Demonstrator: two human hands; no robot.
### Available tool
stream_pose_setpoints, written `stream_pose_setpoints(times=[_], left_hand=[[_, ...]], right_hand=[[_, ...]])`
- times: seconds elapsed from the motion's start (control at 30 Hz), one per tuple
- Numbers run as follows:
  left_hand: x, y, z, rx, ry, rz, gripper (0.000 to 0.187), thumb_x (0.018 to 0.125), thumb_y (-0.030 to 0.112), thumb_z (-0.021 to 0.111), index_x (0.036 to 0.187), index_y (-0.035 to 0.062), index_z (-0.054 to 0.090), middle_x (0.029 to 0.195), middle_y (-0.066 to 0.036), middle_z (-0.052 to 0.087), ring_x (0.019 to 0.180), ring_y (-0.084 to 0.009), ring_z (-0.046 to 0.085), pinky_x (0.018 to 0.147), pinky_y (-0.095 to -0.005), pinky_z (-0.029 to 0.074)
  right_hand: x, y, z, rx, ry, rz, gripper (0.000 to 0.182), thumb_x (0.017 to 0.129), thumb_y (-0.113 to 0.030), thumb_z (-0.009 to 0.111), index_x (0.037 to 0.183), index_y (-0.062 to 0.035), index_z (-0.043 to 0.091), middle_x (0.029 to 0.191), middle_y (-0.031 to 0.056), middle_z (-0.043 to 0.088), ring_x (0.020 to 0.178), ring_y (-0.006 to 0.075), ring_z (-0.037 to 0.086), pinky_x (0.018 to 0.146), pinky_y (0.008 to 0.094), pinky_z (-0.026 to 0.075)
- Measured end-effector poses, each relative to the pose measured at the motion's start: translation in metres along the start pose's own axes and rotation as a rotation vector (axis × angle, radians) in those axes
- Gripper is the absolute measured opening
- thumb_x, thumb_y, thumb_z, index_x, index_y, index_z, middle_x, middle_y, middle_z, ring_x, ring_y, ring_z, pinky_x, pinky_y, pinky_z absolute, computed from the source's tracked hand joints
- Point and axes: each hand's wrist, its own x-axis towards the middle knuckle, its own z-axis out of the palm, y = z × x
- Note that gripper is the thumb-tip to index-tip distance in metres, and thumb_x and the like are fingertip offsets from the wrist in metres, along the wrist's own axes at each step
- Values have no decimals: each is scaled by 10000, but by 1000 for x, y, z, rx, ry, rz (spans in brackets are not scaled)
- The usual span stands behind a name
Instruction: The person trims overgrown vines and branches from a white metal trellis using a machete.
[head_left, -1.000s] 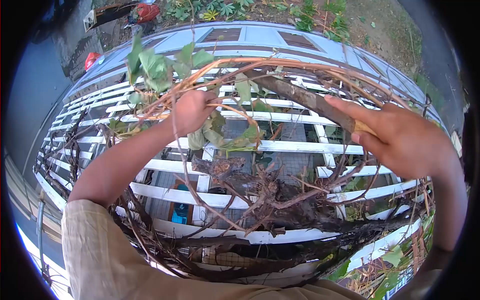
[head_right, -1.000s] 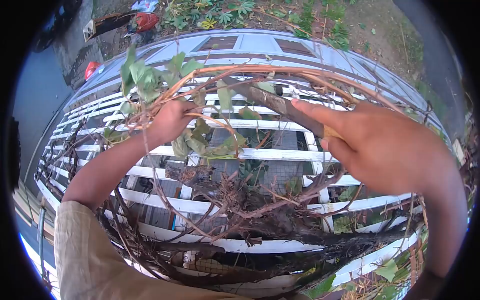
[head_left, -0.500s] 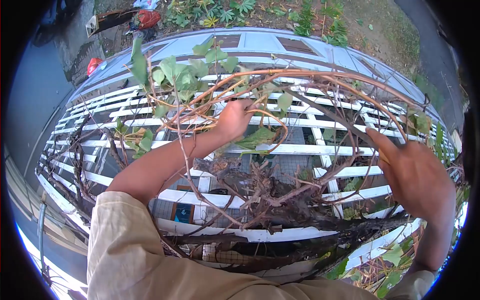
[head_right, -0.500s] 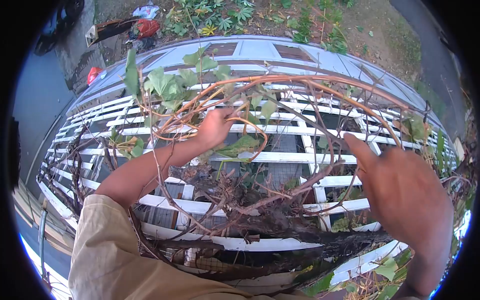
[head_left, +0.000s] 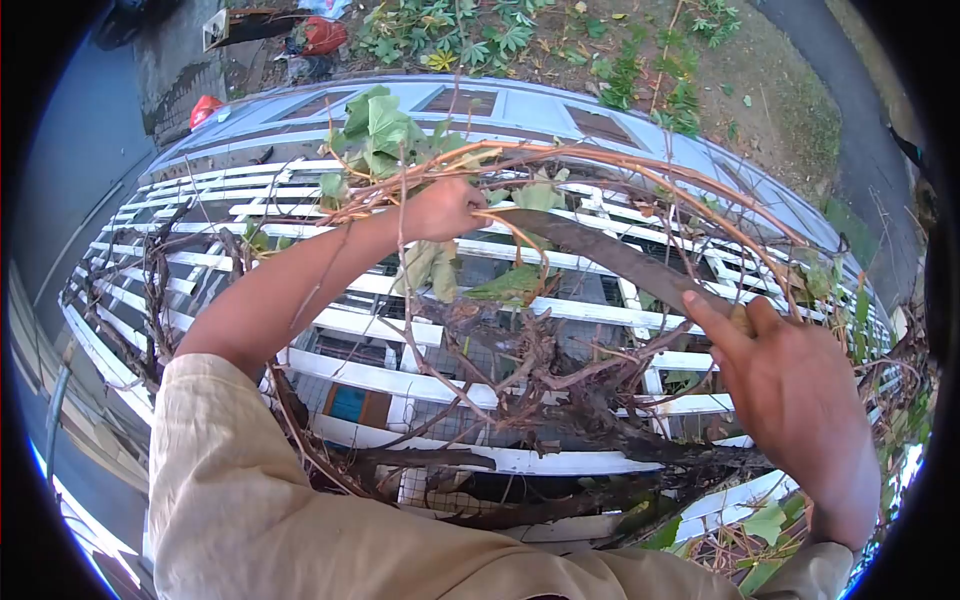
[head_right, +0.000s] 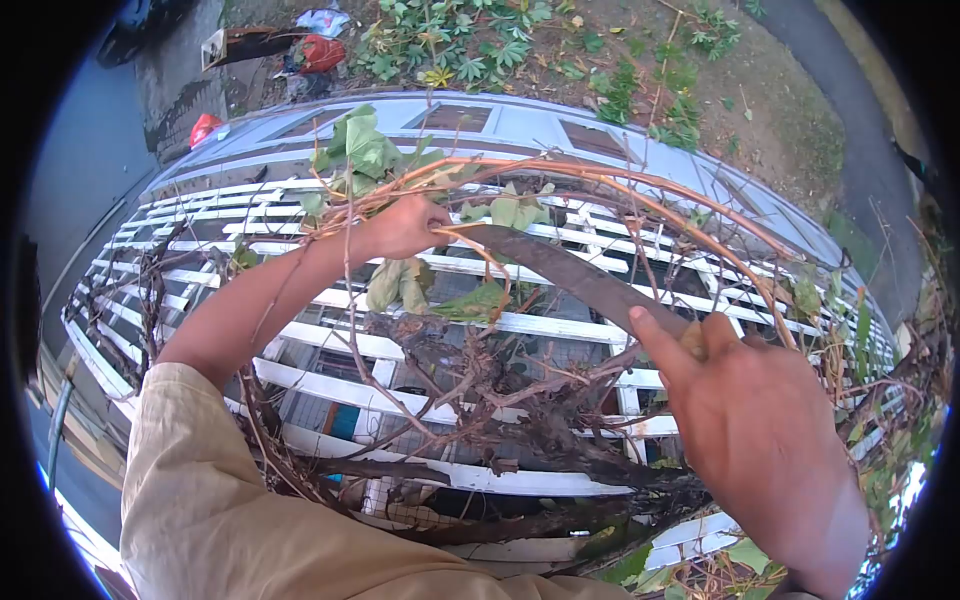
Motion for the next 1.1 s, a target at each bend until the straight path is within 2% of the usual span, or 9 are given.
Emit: stream_pose_setpoints(times=[0.17,0.37,0.57,0.7,0.77,0.83,0.9,0.97,1.1], left_hand=[[-14,-16,-15,79,-55,125,228,932,194,770,1068,25,702,837,-143,699,796,-284,700,733,-424,536],[-7,-16,-6,5,86,190,193,916,127,746,1050,14,662,911,-173,718,897,-341,725,804,-458,552],[-9,15,-3,104,105,107,152,885,48,651,1028,-3,652,934,-229,727,933,-435,717,822,-513,551],[-14,42,6,208,179,35,155,884,55,641,1027,-1,658,944,-274,724,936,-476,708,818,-561,545],[-17,50,7,157,264,28,146,885,67,636,1014,2,656,925,-279,718,922,-488,702,819,-574,539],[-16,52,13,143,304,123,129,901,73,627,1005,-1,646,881,-274,711,890,-490,703,796,-579,536],[-20,51,-7,103,344,73,127,925,90,624,1009,-5,635,845,-268,702,862,-487,702,770,-578,532],[-32,26,-25,149,377,82,130,942,105,633,1013,-4,627,833,-264,700,856,-478,705,752,-572,533],[-33,15,-39,271,367,58,175,995,157,632,1120,35,646,870,-259,708,867,-463,716,774,-563,556]], right_hand=[[-4,-9,7,-37,38,-76,519,993,-84,561,1511,-99,583,961,173,641,757,347,681,704,495,534],[-3,-23,8,-130,-6,-134,585,983,-68,525,1557,36,480,1032,175,664,863,300,719,718,431,572],[32,-50,24,-213,-2,-112,546,997,-67,535,1531,46,509,1081,144,746,879,263,762,709,417,627],[130,-44,78,-35,94,-211,328,1012,-104,525,1319,-37,619,874,167,760,799,344,777,673,472,624],[177,-55,96,-5,118,-196,229,1015,-145,532,1135,-34,692,894,160,771,833,362,779,700,494,627],[213,-78,109,11,85,-148,254,1001,-166,593,996,-77,830,1040,154,810,967,315,800,808,421,645],[249,-59,114,0,120,83,250,997,-182,609,961,-82,835,1058,151,812,980,317,799,805,449,646],[258,4,106,-17,136,117,243,994,-166,612,1090,-58,808,1020,131,812,940,310,800,754,443,647],[157,-6,77,-369,261,-58,359,1021,-113,566,1356,-14,649,943,84,768,868,273,782,696,398,640]])
